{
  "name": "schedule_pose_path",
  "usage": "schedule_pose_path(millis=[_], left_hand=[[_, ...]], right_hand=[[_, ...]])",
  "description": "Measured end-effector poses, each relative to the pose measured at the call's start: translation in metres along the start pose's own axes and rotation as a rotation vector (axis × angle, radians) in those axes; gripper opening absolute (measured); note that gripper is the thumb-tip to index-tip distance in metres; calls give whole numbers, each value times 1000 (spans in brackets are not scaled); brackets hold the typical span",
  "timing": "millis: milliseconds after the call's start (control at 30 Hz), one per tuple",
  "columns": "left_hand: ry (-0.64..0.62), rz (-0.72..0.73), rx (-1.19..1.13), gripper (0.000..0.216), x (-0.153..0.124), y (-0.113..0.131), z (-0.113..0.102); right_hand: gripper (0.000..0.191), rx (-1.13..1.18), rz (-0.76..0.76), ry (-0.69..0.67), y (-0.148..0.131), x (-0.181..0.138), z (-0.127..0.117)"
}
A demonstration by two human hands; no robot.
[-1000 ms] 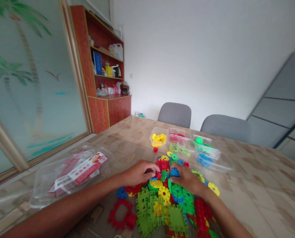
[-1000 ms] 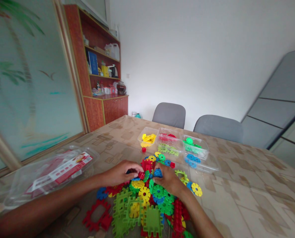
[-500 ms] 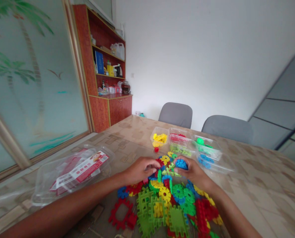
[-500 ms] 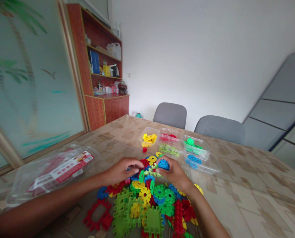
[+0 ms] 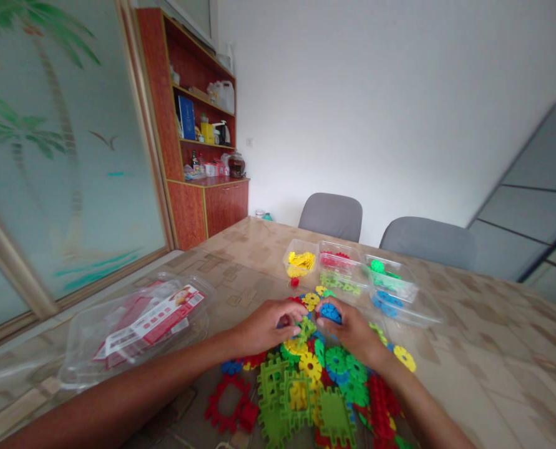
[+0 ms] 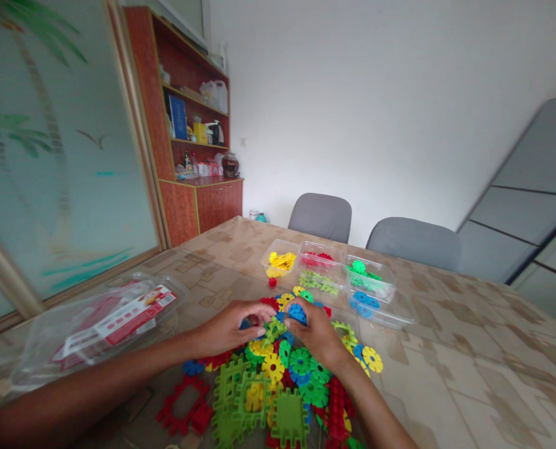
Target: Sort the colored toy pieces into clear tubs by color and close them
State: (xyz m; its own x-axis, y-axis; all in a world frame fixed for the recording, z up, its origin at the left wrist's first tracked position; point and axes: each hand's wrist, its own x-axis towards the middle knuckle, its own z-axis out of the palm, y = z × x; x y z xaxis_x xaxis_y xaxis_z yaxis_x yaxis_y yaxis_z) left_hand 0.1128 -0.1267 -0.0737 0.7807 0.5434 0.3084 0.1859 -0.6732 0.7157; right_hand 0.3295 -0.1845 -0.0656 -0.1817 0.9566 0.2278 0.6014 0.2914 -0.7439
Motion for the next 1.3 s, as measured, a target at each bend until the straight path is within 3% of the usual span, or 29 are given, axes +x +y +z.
schedule_pose_path(millis=[200, 333, 633, 900, 1000, 1100, 1300], left_hand=[[-74, 245, 214, 21, -2, 3, -2], [-172, 315, 269, 20, -1, 3, 0], [-101, 192, 526, 10, 1, 2, -7], [-102, 173, 533, 13, 1, 1, -8], [-104, 184, 529, 14, 0, -1, -6], [-101, 190, 525, 14, 0, -3, -6], [-108, 187, 531, 14, 0, -3, -7]], right_hand=[[10, -108, 2, -5, 9, -1, 2], [17, -173, 31, -25, 15, -2, 7], [17, -195, 20, -91, 16, -4, 11], [24, -136, -60, -157, 12, -7, 10], [25, -94, -45, -151, 9, -7, 12], [12, -33, -19, -127, 9, -6, 11], [29, 89, 30, -25, 23, 1, 3]])
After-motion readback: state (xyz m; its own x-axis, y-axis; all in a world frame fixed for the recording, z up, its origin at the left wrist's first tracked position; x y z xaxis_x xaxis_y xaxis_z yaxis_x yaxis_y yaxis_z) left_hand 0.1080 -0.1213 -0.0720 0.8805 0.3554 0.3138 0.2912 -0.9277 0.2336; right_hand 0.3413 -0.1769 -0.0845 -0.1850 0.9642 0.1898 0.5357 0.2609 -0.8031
